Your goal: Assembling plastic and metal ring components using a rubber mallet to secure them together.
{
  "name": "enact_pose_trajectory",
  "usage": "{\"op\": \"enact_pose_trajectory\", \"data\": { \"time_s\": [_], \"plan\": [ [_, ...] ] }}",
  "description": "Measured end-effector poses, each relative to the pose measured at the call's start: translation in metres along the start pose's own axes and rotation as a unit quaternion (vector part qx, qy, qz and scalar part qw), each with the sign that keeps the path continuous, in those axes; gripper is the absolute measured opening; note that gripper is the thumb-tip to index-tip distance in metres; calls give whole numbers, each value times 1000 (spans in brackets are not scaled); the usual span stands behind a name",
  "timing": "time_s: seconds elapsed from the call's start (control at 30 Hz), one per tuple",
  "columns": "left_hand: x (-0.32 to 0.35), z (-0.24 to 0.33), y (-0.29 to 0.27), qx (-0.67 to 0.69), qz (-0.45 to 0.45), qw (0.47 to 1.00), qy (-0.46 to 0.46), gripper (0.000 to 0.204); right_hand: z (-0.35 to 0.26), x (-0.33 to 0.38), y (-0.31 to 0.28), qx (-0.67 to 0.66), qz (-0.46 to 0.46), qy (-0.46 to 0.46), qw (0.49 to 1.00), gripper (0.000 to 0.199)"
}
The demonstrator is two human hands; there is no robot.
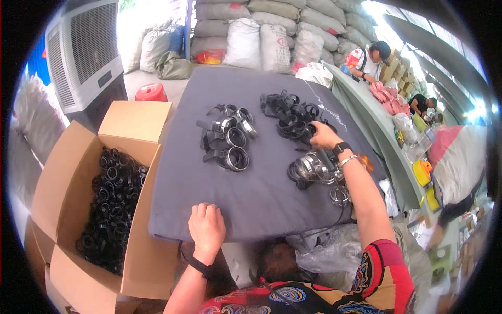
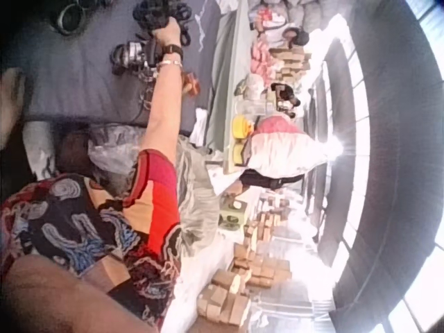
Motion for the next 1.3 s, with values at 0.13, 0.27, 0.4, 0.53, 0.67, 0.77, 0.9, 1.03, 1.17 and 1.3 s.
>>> {"op": "enact_pose_trajectory", "data": {
  "time_s": [0.13,0.27,0.4,0.53,0.67,0.77,0.9,1.03,1.17,1.3],
  "plan": [
    [1,1,3,-4,1,1000,2,7,-25,30,-3,63,-190,-25,979,48],
    [1,1,2,-5,9,1000,3,7,-34,47,2,153,-224,-10,963,50],
    [4,-3,3,7,5,1000,-17,6,-29,46,6,241,-239,-65,938,41],
    [4,0,2,-7,-1,1000,-12,6,-28,51,-31,215,-60,-91,971,32],
    [5,-3,1,-17,0,1000,-2,7,-59,85,-77,108,85,-134,981,30],
    [4,-1,0,42,-53,997,-26,15,-91,138,-96,-77,145,-166,972,26],
    [1,18,-9,232,-23,972,-28,49,-122,204,-56,-405,-56,-53,911,22],
    [8,90,-31,274,-47,950,143,41,-143,261,15,-518,-181,-4,836,22],
    [58,50,11,478,-265,823,-153,17,-128,286,55,-564,-228,76,790,38],
    [81,19,9,494,-228,790,-282,21,-63,259,19,-72,78,-71,992,31]
  ]
}}
Point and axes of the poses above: each hand's wrist, its own x-axis away from the middle knuckle, its own y-axis out of the palm, z = x × y, the point moved 6 cm from there along -x, towards the middle knuckle, and after that the axes turned 3 degrees about y, right-handed, at the moved point
